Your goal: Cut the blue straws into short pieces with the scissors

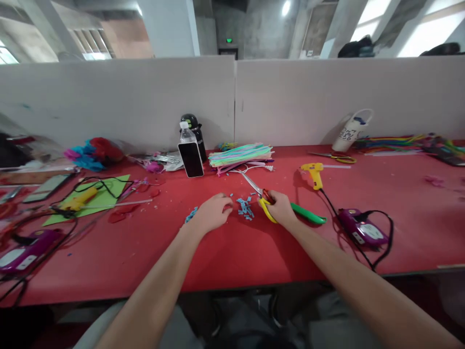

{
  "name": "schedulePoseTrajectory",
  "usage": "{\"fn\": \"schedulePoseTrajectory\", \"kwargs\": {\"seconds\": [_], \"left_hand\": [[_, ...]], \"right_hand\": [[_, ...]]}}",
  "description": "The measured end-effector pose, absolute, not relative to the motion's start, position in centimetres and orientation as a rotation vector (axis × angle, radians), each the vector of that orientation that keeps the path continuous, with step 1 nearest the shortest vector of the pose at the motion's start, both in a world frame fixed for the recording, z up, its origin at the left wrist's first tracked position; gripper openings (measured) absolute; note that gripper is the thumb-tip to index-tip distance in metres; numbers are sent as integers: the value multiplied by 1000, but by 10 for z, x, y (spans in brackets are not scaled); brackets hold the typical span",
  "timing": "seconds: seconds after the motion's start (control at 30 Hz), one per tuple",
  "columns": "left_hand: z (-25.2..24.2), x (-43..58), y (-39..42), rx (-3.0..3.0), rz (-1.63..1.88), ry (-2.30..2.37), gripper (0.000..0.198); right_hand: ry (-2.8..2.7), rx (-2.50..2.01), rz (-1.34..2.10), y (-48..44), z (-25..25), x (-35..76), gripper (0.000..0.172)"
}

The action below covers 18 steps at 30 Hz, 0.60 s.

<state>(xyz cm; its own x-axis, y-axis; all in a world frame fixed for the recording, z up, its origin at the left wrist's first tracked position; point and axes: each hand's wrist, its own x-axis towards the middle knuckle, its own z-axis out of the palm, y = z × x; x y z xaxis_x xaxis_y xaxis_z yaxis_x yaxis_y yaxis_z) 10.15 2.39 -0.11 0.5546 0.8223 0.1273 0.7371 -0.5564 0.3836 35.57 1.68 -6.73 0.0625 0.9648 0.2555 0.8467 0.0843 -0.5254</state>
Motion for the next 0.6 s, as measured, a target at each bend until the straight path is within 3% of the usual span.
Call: {"fn": "schedulePoseTrajectory", "kwargs": {"seconds": [0.6], "left_hand": [[-23, 123, 9, 2589, 346, 1399, 18]], "right_hand": [[-1983, -1724, 454, -1, -47, 366, 32]]}}
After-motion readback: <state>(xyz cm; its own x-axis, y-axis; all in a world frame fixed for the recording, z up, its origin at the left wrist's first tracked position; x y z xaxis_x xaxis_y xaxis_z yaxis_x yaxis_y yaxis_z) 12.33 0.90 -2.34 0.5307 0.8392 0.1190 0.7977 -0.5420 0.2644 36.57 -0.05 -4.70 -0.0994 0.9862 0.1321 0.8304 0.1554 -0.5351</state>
